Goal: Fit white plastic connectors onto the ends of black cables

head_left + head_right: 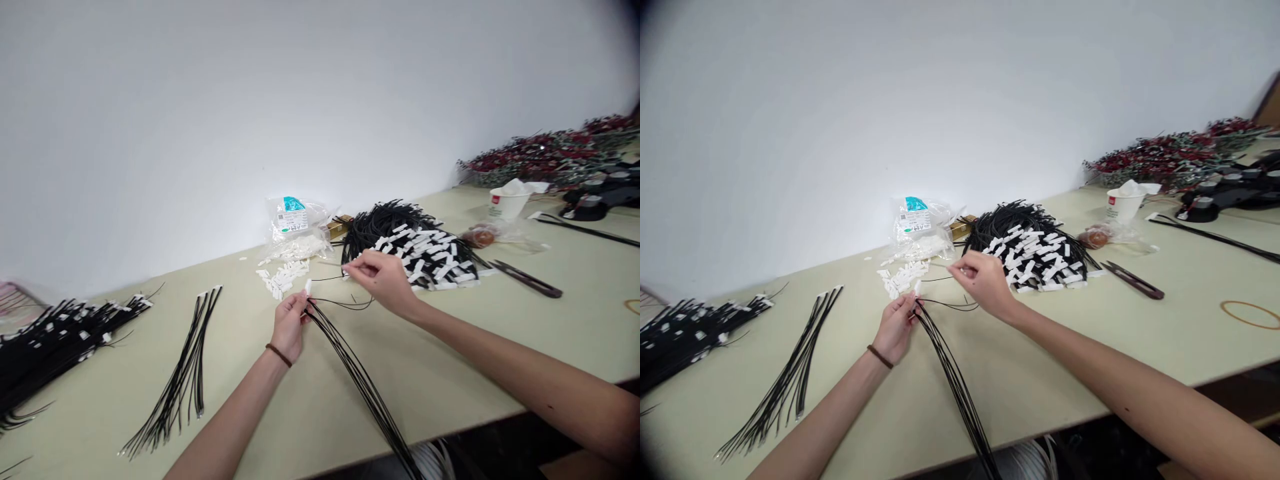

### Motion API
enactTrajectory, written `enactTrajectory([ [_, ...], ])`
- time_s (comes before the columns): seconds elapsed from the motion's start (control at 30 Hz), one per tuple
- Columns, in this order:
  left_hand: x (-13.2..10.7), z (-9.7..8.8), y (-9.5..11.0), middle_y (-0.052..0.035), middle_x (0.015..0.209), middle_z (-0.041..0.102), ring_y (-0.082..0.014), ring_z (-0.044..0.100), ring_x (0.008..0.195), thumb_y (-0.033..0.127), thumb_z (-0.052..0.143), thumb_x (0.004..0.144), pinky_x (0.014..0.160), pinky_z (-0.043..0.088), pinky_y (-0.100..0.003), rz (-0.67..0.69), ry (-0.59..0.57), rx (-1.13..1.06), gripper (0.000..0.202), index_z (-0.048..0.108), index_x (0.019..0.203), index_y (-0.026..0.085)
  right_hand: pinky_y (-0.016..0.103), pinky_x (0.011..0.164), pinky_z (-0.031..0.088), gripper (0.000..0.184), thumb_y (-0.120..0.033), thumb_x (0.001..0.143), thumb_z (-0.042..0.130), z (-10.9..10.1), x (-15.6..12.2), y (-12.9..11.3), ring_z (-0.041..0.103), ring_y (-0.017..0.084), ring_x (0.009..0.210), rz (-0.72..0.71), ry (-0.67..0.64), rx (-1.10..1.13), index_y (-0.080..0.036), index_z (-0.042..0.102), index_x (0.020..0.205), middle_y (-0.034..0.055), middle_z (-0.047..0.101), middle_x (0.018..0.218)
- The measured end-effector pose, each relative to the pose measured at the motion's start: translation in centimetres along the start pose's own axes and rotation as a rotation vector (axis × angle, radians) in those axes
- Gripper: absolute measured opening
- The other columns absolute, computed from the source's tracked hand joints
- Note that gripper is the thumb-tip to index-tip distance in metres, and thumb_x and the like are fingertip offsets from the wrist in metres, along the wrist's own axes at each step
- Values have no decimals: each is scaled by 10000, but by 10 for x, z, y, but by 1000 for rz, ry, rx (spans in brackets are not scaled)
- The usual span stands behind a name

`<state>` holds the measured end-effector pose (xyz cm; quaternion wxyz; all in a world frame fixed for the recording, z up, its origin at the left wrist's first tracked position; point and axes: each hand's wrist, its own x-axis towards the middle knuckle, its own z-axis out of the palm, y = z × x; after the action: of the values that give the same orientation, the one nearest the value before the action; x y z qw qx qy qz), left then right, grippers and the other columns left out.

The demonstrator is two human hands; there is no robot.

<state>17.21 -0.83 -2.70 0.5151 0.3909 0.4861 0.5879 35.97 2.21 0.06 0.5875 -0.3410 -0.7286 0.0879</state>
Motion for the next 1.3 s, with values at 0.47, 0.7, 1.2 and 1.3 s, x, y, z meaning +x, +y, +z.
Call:
enactTrajectory([
  [0.47,-1,2,1,10,639,557,-60,433,537,418,719,575,470,290,-181,9,-2,-38,325,610,690,135,229,513,285,226,-236,806,522,14,-16,-3,361,94,520,-131,-65,-39,-166,517,591,-34,355,518],
  [0.7,-1,1,1,4,642,556,-61,438,544,421,721,578,473,298,-173,8,-17,-44,334,608,694,129,236,521,291,228,-246,820,508,15,-16,-3,364,98,528,-151,-78,-39,-173,514,603,-31,367,519],
  [1.2,-3,3,3,1,642,562,-66,436,538,432,727,560,469,296,-184,25,-18,-39,341,596,673,138,237,549,301,186,-211,840,499,16,-17,3,375,111,577,-256,-101,-104,-175,523,659,-16,423,551],
  [1.3,-3,4,4,-2,646,560,-67,436,541,428,726,564,470,300,-183,27,-15,-40,336,595,670,137,241,550,302,185,-211,853,487,15,-17,5,374,116,585,-307,-105,-141,-176,532,677,-9,442,559],
])
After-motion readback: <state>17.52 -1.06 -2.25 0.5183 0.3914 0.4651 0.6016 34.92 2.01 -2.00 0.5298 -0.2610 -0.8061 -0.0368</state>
